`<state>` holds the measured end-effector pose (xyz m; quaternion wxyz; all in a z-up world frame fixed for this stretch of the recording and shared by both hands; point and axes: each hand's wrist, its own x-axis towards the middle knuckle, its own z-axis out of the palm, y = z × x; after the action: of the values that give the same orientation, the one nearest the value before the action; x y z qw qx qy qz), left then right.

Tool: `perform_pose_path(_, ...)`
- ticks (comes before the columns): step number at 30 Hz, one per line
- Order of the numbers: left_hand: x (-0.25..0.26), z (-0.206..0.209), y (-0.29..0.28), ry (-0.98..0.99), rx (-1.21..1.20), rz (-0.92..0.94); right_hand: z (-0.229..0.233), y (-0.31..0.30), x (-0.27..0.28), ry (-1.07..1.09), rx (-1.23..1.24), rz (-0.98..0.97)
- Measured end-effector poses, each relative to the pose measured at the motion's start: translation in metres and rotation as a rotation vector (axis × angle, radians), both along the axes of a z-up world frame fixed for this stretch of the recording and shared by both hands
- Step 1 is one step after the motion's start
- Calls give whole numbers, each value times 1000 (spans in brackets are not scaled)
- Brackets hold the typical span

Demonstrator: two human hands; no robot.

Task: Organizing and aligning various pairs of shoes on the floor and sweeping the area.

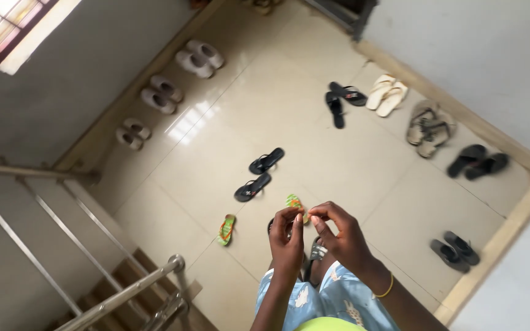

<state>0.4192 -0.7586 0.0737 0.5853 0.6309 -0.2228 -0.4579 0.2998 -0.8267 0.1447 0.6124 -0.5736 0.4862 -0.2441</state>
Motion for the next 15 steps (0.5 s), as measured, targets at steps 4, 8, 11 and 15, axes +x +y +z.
perform_pose_path(4,32,-12,-3,29,-12,109,-25,-16,35,-23,-340,137)
perform_pose_path(8,55,-40,-15,-32,32,247,-53,-38,76,73,-430,198)
perform_pose_path(11,65,-79,-34,-132,96,364,-77,-65,103,121,-669,327)
perform_pose_path(15,71,-145,-41,-182,169,518,-135,-83,128,116,-637,467)
